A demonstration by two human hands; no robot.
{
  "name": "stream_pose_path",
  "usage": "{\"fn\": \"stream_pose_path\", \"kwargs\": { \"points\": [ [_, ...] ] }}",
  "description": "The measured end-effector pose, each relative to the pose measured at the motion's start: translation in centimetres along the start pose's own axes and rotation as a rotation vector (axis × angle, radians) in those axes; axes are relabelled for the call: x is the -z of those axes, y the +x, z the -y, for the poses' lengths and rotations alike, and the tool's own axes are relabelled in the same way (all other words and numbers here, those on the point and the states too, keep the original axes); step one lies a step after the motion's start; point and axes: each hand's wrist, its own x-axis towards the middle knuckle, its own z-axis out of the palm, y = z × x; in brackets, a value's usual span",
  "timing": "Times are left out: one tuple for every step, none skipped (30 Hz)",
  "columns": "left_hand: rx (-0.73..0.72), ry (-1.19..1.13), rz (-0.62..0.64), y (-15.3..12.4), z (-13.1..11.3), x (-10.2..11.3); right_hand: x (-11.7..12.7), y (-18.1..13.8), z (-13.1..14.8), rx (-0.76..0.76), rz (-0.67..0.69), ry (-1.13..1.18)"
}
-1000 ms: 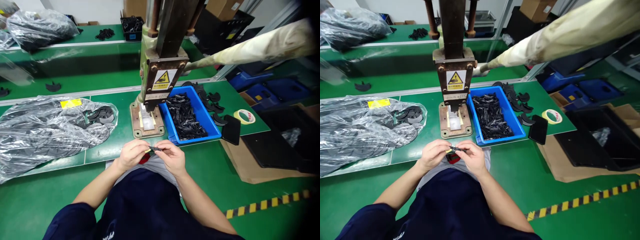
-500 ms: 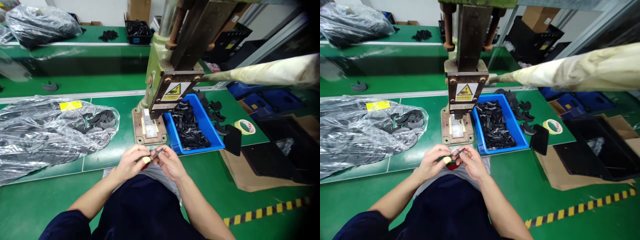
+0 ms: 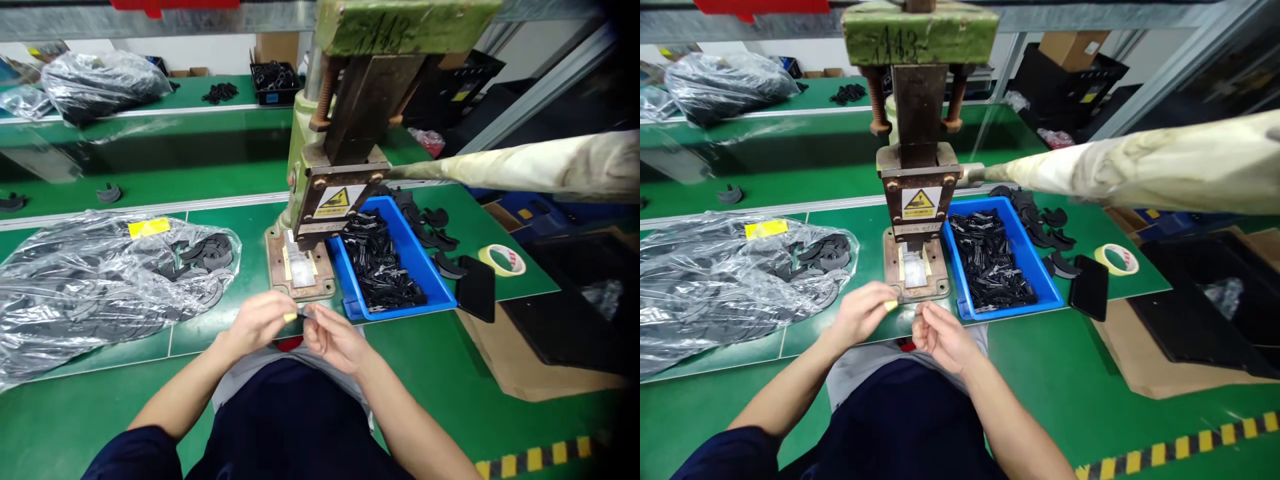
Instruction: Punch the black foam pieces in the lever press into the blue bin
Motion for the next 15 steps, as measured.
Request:
{"fn": "stream_pose_path", "kwargs": {
  "points": [
    [0.045,0.079,-0.040,0.4,0.7,0.0,0.1,-0.4,0.3,0.028,-0.026,0.003],
    [0.087,0.160,-0.076,0.9,1.7,-0.1,0.2,-0.8,0.6,0.053,-0.041,0.000],
    [0.119,0.236,-0.105,1.5,2.8,-0.3,0.3,-1.4,1.0,0.073,-0.047,-0.010],
    [0.141,0.301,-0.119,2.0,4.0,-0.4,0.3,-2.0,1.4,0.089,-0.045,-0.023],
    [0.157,0.357,-0.117,2.6,5.2,-0.6,0.2,-2.6,1.7,0.101,-0.038,-0.038],
    [0.167,0.408,-0.106,3.1,6.3,-0.7,0.2,-3.2,2.0,0.113,-0.030,-0.051],
    [0.178,0.451,-0.081,3.5,7.3,-0.9,0.2,-3.8,2.3,0.130,-0.025,-0.063],
    [0.188,0.482,-0.045,3.8,8.0,-1.0,0.2,-4.3,2.6,0.153,-0.026,-0.077],
    [0.199,0.501,-0.004,4.0,8.5,-1.0,0.3,-4.9,2.9,0.178,-0.034,-0.094],
    [0.210,0.508,0.039,4.2,8.8,-1.0,0.5,-5.4,3.2,0.206,-0.046,-0.115],
    [0.218,0.507,0.079,4.3,8.9,-1.1,0.7,-5.8,3.5,0.237,-0.061,-0.138],
    [0.226,0.501,0.110,4.3,8.9,-1.1,1.0,-6.2,3.9,0.268,-0.074,-0.163],
    [0.233,0.497,0.132,4.4,8.8,-1.1,1.2,-6.5,4.3,0.299,-0.081,-0.188],
    [0.237,0.495,0.147,4.4,8.7,-1.1,1.5,-6.8,4.8,0.333,-0.083,-0.213],
    [0.237,0.494,0.160,4.5,8.6,-1.1,1.7,-7.0,5.4,0.376,-0.085,-0.243]
  ]
}}
